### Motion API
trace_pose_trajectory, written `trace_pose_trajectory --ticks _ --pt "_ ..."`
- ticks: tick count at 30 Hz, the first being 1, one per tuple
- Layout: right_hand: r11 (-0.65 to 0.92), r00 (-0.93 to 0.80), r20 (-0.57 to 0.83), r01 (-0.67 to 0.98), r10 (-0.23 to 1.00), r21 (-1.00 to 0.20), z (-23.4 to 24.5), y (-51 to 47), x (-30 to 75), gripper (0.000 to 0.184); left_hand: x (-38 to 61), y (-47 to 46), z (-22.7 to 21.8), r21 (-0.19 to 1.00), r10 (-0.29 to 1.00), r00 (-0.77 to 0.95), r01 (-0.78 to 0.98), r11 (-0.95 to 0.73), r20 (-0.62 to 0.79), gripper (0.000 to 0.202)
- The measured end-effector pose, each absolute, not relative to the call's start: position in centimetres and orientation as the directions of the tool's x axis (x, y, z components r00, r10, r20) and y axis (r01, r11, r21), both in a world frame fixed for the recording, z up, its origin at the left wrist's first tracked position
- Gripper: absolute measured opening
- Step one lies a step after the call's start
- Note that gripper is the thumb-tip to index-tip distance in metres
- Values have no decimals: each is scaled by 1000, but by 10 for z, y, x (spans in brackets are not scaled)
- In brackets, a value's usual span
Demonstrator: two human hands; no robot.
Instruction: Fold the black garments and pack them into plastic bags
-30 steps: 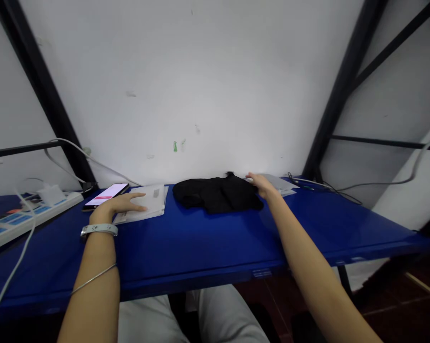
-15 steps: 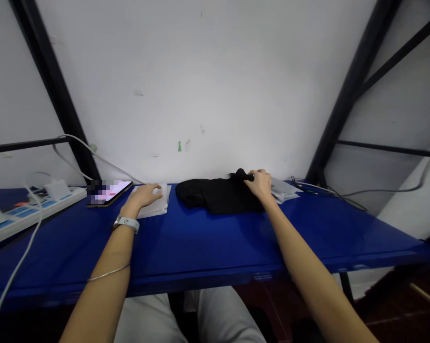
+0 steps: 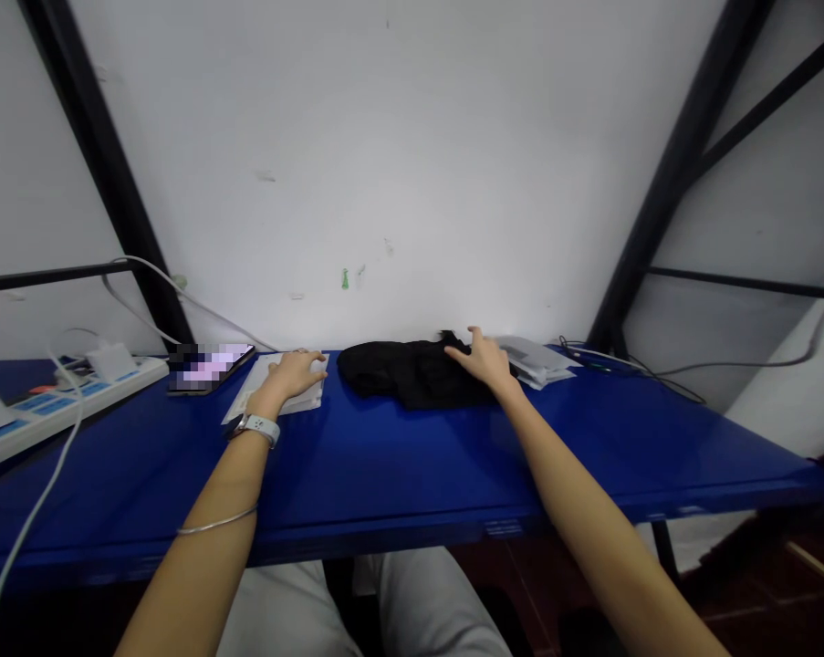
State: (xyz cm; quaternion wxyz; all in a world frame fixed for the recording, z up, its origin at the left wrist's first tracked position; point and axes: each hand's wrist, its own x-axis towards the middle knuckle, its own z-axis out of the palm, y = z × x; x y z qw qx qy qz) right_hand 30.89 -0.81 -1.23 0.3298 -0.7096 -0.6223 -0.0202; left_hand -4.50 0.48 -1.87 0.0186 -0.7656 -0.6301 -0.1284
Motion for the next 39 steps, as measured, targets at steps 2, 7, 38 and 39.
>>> trace_pose_trajectory --ticks 2,7,38,39 --pt "-95 237 332 915 913 -391 -21 -3 314 70 -42 4 -19 134 959 177 968 -210 221 42" --pt "261 51 389 659 920 -705 -11 -6 294 50 -35 1 -20 135 931 225 953 -271 286 36" --pt "123 313 562 786 766 -606 21 -8 320 40 26 7 9 680 719 -141 486 -548 681 15" --pt "169 286 599 791 748 -588 16 -1 315 42 25 11 8 670 708 -165 521 -528 687 16"
